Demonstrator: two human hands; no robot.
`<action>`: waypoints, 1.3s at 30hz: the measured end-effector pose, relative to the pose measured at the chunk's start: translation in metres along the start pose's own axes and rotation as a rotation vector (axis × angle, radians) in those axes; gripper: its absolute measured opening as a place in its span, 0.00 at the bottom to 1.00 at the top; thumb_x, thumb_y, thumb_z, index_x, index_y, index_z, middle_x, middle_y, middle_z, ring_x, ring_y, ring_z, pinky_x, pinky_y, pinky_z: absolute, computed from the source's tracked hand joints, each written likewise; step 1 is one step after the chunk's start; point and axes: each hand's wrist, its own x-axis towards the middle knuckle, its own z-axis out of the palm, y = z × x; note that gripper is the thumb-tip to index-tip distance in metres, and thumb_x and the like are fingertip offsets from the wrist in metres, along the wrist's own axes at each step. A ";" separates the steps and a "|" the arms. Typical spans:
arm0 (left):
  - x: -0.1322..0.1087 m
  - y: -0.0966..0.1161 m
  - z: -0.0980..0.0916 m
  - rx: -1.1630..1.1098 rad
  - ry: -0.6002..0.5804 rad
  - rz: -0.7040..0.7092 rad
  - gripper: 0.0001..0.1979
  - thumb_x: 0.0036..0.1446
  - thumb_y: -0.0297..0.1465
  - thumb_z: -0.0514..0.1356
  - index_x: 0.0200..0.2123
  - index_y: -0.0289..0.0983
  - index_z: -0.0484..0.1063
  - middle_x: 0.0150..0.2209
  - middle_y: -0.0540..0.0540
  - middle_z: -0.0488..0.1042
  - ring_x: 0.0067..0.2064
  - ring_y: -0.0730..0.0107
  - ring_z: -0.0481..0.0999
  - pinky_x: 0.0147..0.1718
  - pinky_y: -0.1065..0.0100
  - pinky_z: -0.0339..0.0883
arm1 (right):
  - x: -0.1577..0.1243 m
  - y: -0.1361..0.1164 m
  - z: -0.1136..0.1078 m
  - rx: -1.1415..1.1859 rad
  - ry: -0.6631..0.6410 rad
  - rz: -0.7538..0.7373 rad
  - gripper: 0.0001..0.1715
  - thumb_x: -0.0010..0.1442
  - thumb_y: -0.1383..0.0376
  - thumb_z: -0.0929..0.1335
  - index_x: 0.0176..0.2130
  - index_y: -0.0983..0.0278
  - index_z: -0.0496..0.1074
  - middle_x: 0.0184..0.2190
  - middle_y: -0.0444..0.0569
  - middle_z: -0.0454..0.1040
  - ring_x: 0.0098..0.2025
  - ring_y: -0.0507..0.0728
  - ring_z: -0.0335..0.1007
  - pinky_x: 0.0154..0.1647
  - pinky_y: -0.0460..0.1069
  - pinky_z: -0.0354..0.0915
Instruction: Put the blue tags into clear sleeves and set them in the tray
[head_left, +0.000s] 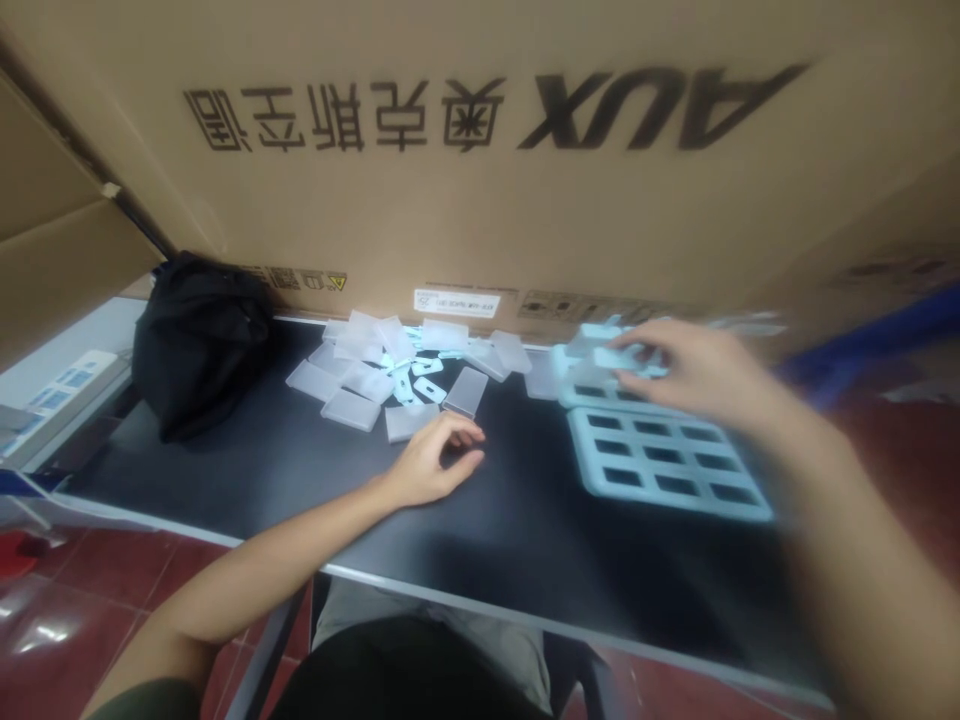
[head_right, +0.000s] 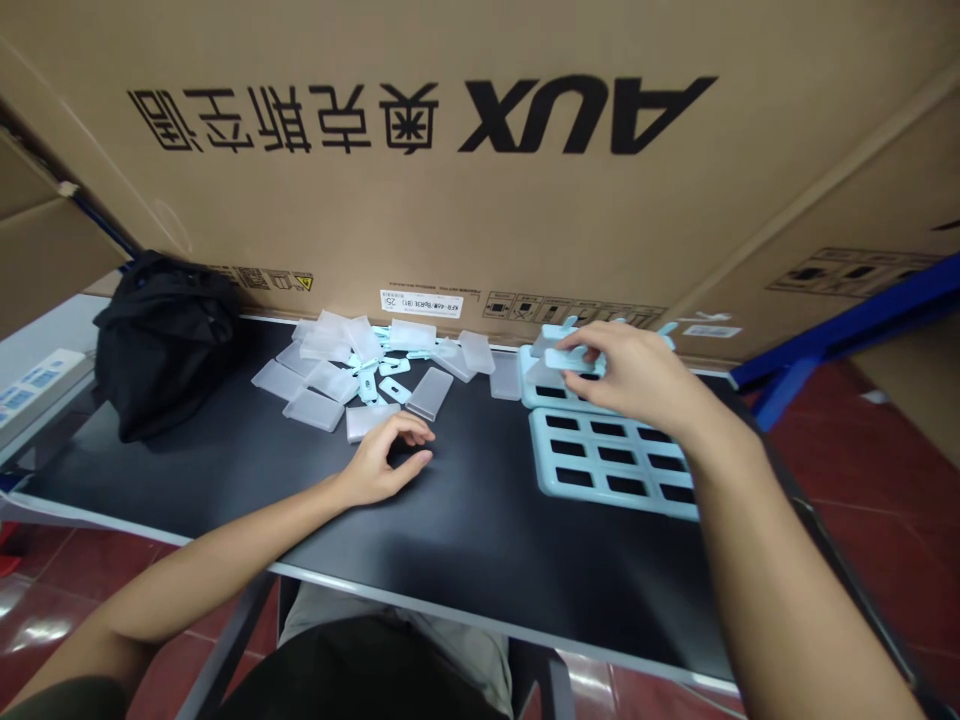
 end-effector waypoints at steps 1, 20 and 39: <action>0.000 0.000 0.000 0.000 0.004 0.005 0.10 0.65 0.29 0.63 0.49 0.38 0.71 0.45 0.42 0.77 0.42 0.67 0.77 0.43 0.64 0.74 | 0.002 0.006 0.003 -0.032 -0.008 0.023 0.14 0.48 0.66 0.75 0.39 0.61 0.80 0.32 0.54 0.80 0.33 0.59 0.74 0.36 0.54 0.64; 0.004 0.004 -0.002 0.005 0.003 0.040 0.02 0.66 0.26 0.60 0.42 0.37 0.72 0.40 0.43 0.75 0.39 0.68 0.75 0.39 0.67 0.73 | 0.003 0.022 0.020 -0.266 -0.166 0.132 0.23 0.59 0.62 0.67 0.53 0.65 0.76 0.49 0.59 0.76 0.47 0.62 0.74 0.48 0.55 0.67; 0.009 0.013 -0.009 0.728 -0.091 0.022 0.11 0.67 0.30 0.57 0.51 0.38 0.73 0.50 0.39 0.77 0.51 0.53 0.74 0.50 0.53 0.70 | -0.015 -0.018 0.047 -0.463 0.176 0.080 0.24 0.65 0.60 0.64 0.54 0.68 0.76 0.54 0.64 0.70 0.55 0.69 0.62 0.52 0.58 0.59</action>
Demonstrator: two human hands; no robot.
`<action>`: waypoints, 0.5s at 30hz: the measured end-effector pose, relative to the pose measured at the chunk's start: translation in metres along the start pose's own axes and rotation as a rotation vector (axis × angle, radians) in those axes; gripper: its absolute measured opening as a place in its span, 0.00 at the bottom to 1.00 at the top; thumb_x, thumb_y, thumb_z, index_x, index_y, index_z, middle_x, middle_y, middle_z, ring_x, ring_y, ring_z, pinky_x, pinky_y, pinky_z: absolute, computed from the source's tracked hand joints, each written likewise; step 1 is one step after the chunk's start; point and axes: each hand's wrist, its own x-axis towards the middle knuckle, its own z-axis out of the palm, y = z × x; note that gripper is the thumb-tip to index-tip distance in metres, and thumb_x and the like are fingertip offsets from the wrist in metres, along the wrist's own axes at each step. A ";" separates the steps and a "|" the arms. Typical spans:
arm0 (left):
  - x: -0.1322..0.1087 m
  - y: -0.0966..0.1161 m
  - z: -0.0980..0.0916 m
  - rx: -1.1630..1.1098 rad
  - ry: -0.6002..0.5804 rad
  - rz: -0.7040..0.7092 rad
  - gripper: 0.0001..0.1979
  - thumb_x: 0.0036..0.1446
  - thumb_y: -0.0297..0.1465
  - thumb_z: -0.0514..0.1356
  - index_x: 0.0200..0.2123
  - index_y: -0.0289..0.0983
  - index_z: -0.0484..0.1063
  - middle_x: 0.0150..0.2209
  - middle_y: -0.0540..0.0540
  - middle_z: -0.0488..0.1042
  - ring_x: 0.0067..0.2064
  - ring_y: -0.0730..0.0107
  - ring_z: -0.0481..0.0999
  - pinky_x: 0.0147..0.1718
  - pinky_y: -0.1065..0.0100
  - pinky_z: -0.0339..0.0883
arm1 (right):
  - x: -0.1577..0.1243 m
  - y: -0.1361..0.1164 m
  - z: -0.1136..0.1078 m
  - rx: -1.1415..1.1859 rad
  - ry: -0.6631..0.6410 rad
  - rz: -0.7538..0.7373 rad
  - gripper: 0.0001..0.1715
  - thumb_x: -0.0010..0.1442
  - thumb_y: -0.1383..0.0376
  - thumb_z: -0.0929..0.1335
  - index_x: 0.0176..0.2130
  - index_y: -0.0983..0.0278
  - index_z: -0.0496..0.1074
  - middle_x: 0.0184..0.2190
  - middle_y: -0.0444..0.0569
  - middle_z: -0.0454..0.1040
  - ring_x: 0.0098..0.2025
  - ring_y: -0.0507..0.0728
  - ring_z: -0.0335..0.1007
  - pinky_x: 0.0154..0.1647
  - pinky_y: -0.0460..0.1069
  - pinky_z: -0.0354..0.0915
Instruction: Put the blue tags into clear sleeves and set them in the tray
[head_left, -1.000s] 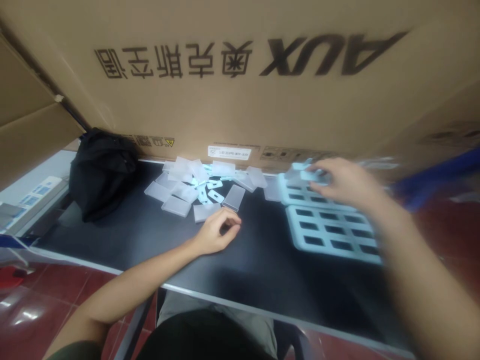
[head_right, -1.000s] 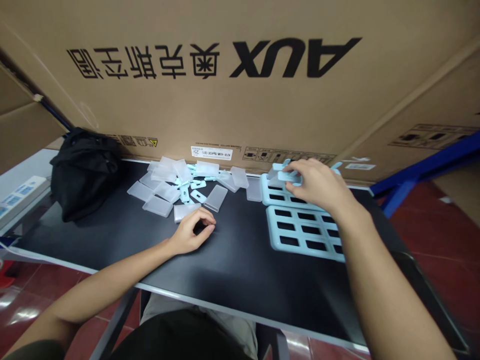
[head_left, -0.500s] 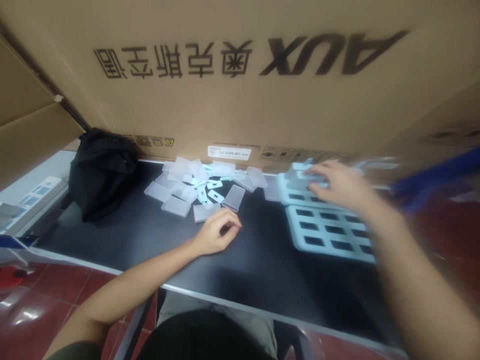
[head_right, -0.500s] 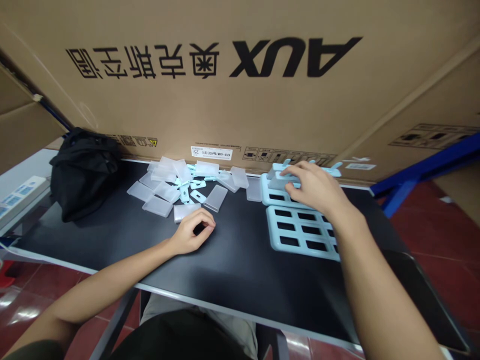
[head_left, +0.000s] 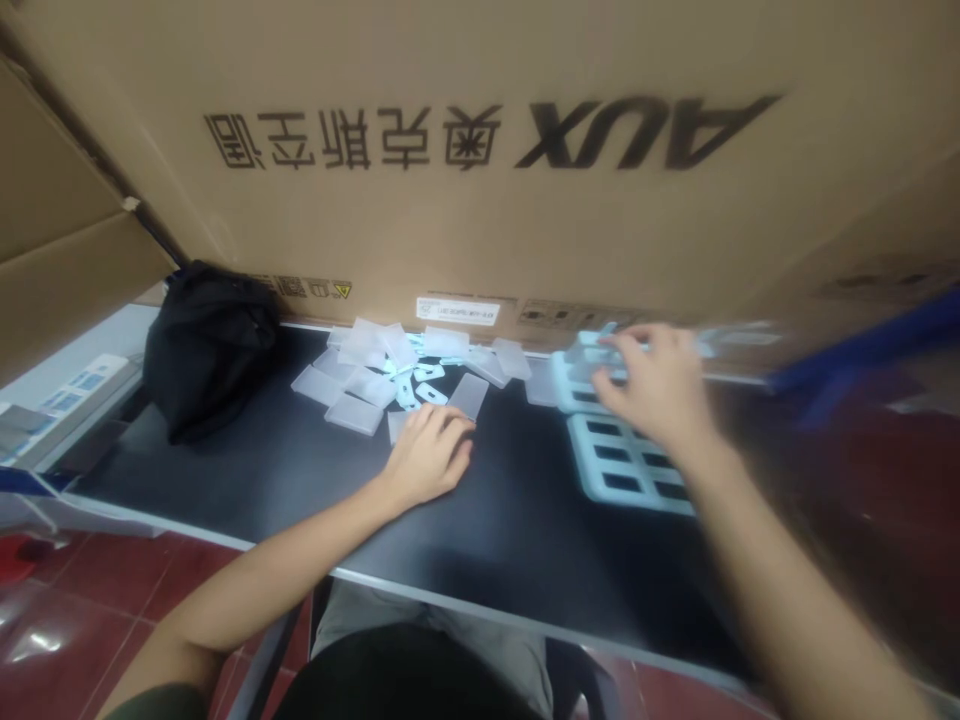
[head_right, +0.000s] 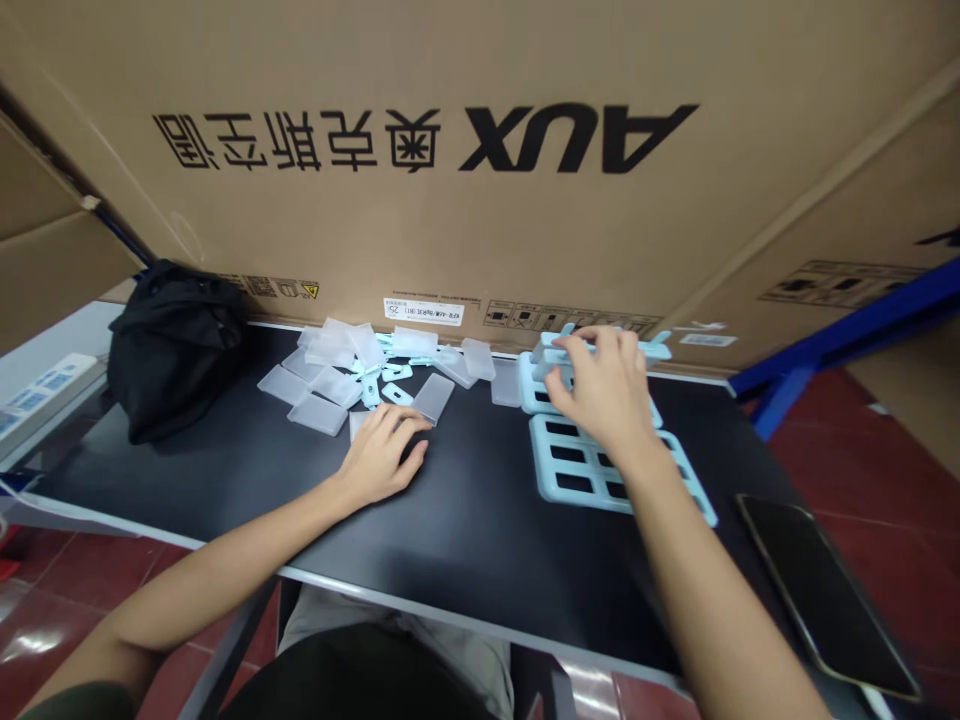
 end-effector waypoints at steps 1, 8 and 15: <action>0.000 0.000 0.000 0.066 -0.019 -0.021 0.13 0.67 0.31 0.57 0.53 0.38 0.73 0.53 0.38 0.76 0.53 0.52 0.73 0.52 0.52 0.70 | -0.002 -0.010 0.001 -0.018 0.029 -0.003 0.23 0.66 0.59 0.63 0.53 0.68 0.76 0.53 0.63 0.71 0.54 0.69 0.62 0.51 0.58 0.58; -0.001 -0.004 0.003 0.218 -0.108 0.022 0.15 0.69 0.34 0.56 0.55 0.38 0.74 0.58 0.38 0.74 0.58 0.51 0.71 0.58 0.49 0.64 | -0.009 -0.064 0.026 -0.101 -0.173 -0.153 0.19 0.69 0.62 0.60 0.42 0.68 0.77 0.44 0.60 0.78 0.49 0.66 0.64 0.45 0.56 0.53; 0.032 -0.040 -0.019 0.261 -0.172 -0.101 0.13 0.68 0.30 0.54 0.46 0.35 0.78 0.45 0.37 0.80 0.50 0.51 0.74 0.50 0.53 0.68 | -0.019 -0.075 0.027 -0.084 -0.247 -0.095 0.18 0.69 0.62 0.60 0.41 0.68 0.76 0.42 0.59 0.80 0.47 0.65 0.67 0.44 0.56 0.52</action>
